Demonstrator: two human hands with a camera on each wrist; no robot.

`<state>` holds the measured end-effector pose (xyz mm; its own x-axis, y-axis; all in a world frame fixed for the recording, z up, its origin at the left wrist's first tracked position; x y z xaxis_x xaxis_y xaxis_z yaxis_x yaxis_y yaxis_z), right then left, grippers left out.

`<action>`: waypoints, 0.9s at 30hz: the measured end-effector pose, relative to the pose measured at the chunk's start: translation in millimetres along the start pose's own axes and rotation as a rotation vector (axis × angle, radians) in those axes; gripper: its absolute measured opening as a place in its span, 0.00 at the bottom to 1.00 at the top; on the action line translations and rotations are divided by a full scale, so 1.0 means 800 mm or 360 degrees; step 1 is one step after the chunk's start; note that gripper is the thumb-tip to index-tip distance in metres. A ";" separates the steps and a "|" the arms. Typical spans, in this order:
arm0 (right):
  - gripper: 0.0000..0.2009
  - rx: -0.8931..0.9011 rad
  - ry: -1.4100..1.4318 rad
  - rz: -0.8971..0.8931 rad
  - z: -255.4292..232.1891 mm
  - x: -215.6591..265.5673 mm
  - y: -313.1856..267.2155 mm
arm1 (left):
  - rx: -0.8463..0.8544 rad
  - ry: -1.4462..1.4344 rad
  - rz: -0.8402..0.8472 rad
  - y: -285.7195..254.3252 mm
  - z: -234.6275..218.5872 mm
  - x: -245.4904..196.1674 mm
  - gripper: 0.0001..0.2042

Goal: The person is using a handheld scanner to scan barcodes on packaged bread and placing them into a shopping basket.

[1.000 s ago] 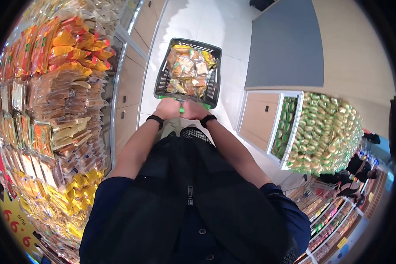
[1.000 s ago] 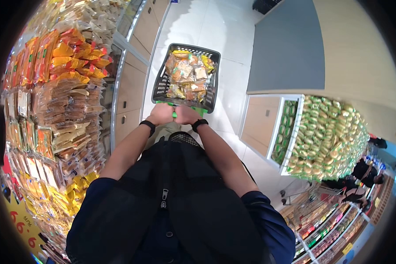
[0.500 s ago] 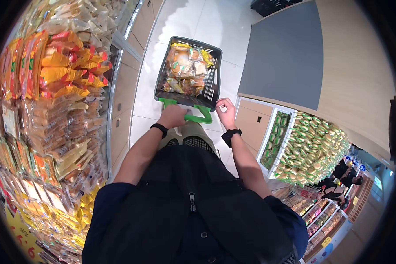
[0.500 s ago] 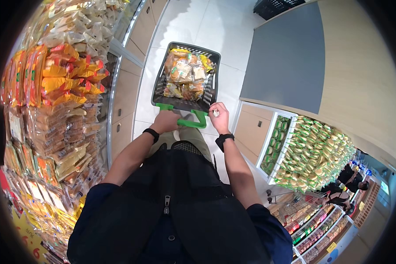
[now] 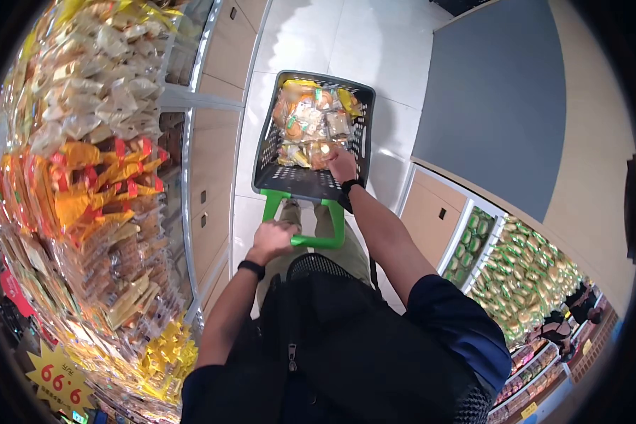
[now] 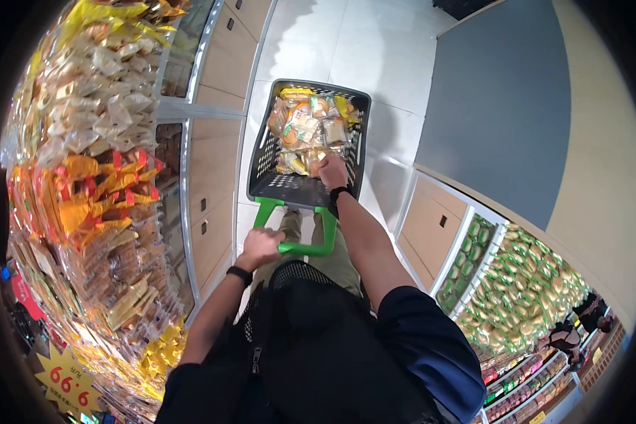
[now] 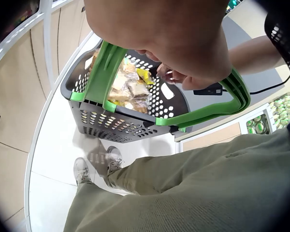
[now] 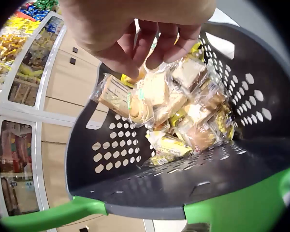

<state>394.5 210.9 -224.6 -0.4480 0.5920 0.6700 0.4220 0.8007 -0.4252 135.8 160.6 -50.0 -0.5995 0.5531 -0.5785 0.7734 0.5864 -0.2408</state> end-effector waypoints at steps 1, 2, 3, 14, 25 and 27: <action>0.04 0.0047 -0.0069 -0.0053 0.020 -0.018 0.019 | 0.0119 0.0065 -0.0054 0.000 0.005 0.003 0.07; 0.04 0.0058 -0.0050 -0.0043 0.028 -0.025 0.032 | 0.0237 0.0130 -0.0107 0.000 0.006 0.004 0.08; 0.06 0.0272 0.0141 0.0102 0.035 -0.030 0.039 | 0.0234 0.0081 -0.0106 -0.003 0.005 0.003 0.09; 0.19 -0.0120 0.0466 0.0889 0.270 -0.154 0.200 | 0.0117 0.0022 -0.0102 0.040 0.007 0.020 0.09; 0.16 0.0169 0.1023 0.1053 0.237 -0.119 0.232 | 0.0056 0.0060 -0.0099 0.051 0.001 0.040 0.11; 0.16 0.0286 0.1131 0.1046 0.236 -0.108 0.238 | 0.0044 0.0051 -0.0112 0.050 0.001 0.042 0.11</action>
<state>364.7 329.9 -478.8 0.4357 0.7784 0.4519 0.2648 0.3690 -0.8909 146.8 202.1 -79.4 -0.6583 0.5302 -0.5343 0.7344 0.6079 -0.3017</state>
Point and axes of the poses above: each hand's wrist, its own y-axis towards the middle knuckle, its own z-axis out of the palm, x = y × z, the point moved 1 cm from there along y, towards the middle knuckle, and after that the axes turned 2 degrees about -y, right-handed, at the moved point
